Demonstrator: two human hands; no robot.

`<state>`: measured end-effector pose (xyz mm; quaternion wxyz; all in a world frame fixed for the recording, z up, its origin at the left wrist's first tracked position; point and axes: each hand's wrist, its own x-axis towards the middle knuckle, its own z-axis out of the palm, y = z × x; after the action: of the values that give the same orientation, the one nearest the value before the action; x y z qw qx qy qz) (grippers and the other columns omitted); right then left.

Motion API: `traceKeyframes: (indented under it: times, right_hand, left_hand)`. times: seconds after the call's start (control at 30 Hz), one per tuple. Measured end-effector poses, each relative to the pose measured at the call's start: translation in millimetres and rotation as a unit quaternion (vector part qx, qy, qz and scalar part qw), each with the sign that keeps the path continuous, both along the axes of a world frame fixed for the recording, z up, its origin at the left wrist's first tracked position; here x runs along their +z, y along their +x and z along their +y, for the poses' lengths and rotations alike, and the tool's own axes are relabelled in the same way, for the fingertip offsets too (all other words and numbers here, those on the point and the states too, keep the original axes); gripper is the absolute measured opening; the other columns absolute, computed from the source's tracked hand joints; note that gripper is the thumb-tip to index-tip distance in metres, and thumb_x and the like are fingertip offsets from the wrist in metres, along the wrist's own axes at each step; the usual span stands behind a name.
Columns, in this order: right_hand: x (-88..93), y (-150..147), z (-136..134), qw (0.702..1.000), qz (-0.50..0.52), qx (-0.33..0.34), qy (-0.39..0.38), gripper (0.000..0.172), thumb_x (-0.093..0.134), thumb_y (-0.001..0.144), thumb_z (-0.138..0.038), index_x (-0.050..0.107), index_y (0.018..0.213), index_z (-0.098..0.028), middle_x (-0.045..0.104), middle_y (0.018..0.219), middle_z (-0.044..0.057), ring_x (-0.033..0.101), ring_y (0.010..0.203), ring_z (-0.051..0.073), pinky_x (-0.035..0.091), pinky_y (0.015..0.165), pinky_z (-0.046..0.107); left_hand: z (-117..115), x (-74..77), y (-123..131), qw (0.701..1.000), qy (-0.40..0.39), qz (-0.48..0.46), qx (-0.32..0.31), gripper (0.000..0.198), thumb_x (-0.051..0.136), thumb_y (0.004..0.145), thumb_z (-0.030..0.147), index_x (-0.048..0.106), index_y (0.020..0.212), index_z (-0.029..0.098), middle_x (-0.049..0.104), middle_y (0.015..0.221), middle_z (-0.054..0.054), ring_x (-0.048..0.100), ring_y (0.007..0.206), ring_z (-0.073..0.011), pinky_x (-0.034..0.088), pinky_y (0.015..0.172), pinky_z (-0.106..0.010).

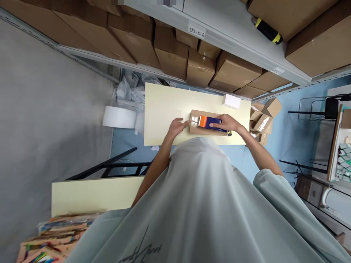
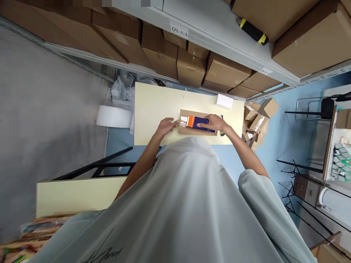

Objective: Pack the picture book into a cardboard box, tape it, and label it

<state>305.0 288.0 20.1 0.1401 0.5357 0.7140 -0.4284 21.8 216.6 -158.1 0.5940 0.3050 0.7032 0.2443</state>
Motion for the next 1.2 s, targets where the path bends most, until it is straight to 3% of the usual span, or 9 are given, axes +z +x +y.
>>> traceKeyframes:
  times: [0.13, 0.23, 0.33, 0.4, 0.47, 0.63, 0.9, 1.03, 1.2]
  right_hand:
    - [-1.2, -1.1, -0.5, 1.000, -0.016, 0.001, 0.006, 0.065, 0.070, 0.090, -0.085, 0.061, 0.072, -0.023, 0.061, 0.068, 0.001, 0.054, 0.067, 0.018, 0.035, 0.067, 0.032]
    - [-3.0, -0.9, 0.1, 1.000, -0.013, 0.002, -0.002, 0.064, 0.072, 0.090, -0.084, 0.064, 0.074, -0.022, 0.065, 0.070, 0.003, 0.058, 0.069, 0.019, 0.037, 0.068, 0.032]
    - [-6.2, -0.4, 1.7, 1.000, -0.009, 0.004, 0.002, 0.066, 0.074, 0.088, -0.086, 0.066, 0.074, -0.022, 0.067, 0.071, 0.004, 0.059, 0.069, 0.019, 0.037, 0.067, 0.031]
    - [-9.2, -0.3, 3.3, 1.000, -0.010, 0.007, 0.007, 0.068, 0.075, 0.087, -0.088, 0.068, 0.074, -0.022, 0.067, 0.070, 0.005, 0.059, 0.067, 0.019, 0.036, 0.065, 0.031]
    - [-12.4, -0.4, 5.1, 1.000, -0.009, 0.011, 0.006, 0.069, 0.075, 0.086, -0.090, 0.069, 0.073, -0.022, 0.068, 0.069, 0.006, 0.060, 0.067, 0.020, 0.036, 0.064, 0.032]
    - [-16.7, -1.4, 8.7, 1.000, -0.013, 0.026, 0.000, 0.070, 0.075, 0.087, -0.090, 0.072, 0.075, -0.021, 0.075, 0.075, 0.009, 0.067, 0.071, 0.024, 0.039, 0.064, 0.033]
    - [-17.9, 5.1, 12.2, 0.998, -0.015, 0.061, -0.002, 0.072, 0.075, 0.090, -0.089, 0.077, 0.089, -0.018, 0.079, 0.086, 0.016, 0.072, 0.082, 0.029, 0.046, 0.071, 0.036]
    - [-22.0, 28.5, 17.5, 0.998, -0.009, 0.062, -0.020, 0.071, 0.080, 0.087, -0.087, 0.078, 0.097, -0.017, 0.078, 0.091, 0.016, 0.072, 0.087, 0.032, 0.048, 0.074, 0.038]
    - [-21.3, 83.2, 22.0, 0.999, -0.001, 0.043, -0.034, 0.066, 0.082, 0.088, -0.084, 0.077, 0.091, -0.018, 0.073, 0.083, 0.015, 0.070, 0.088, 0.032, 0.047, 0.077, 0.040]
  left_hand:
    - [-8.0, 1.3, -0.8, 0.989, 0.005, 0.132, -0.064, 0.042, 0.084, 0.080, 0.045, 0.079, 0.112, 0.018, 0.083, 0.093, -0.012, 0.080, 0.101, -0.0321, 0.060, 0.098, -0.043]
    - [-19.8, 17.1, 4.3, 0.980, 0.135, 0.132, -0.066, 0.064, 0.070, 0.094, 0.044, 0.066, 0.152, 0.017, 0.075, 0.147, -0.020, 0.075, 0.132, -0.0327, 0.057, 0.115, -0.048]
    - [-27.3, 34.2, 16.4, 0.939, 0.278, 0.123, -0.163, 0.113, 0.084, 0.087, 0.053, 0.031, 0.180, 0.017, 0.030, 0.188, -0.023, 0.033, 0.174, -0.0377, 0.036, 0.138, -0.053]
    - [-28.1, 39.7, 28.8, 0.914, 0.299, 0.122, -0.246, 0.145, 0.095, 0.074, 0.067, 0.016, 0.184, 0.013, 0.008, 0.192, -0.026, 0.008, 0.180, -0.0447, 0.020, 0.143, -0.060]
    - [-27.2, 40.0, 42.0, 0.904, 0.281, 0.133, -0.295, 0.162, 0.096, 0.067, 0.079, 0.008, 0.184, 0.010, 0.001, 0.191, -0.030, -0.001, 0.179, -0.0498, 0.015, 0.143, -0.067]
    - [-27.1, 39.6, 63.0, 0.891, 0.223, 0.232, -0.321, 0.153, 0.085, 0.078, 0.086, 0.010, 0.184, 0.006, 0.003, 0.190, -0.031, -0.007, 0.178, -0.0490, 0.008, 0.143, -0.068]
    - [-23.2, 52.9, 74.3, 0.883, 0.167, 0.292, -0.326, 0.126, 0.070, 0.096, 0.075, 0.012, 0.184, 0.007, 0.007, 0.191, -0.028, 0.001, 0.179, -0.0464, 0.012, 0.143, -0.067]
    - [-20.6, 53.5, 79.5, 0.882, 0.158, 0.307, -0.321, 0.117, 0.068, 0.100, 0.070, 0.013, 0.185, 0.011, 0.006, 0.191, -0.026, 0.003, 0.180, -0.0451, 0.012, 0.142, -0.068]
    - [-19.2, 52.2, 80.9, 0.881, 0.142, 0.318, -0.320, 0.131, 0.079, 0.092, 0.075, 0.013, 0.184, 0.009, 0.007, 0.190, -0.031, 0.007, 0.178, -0.0508, 0.015, 0.141, -0.071]
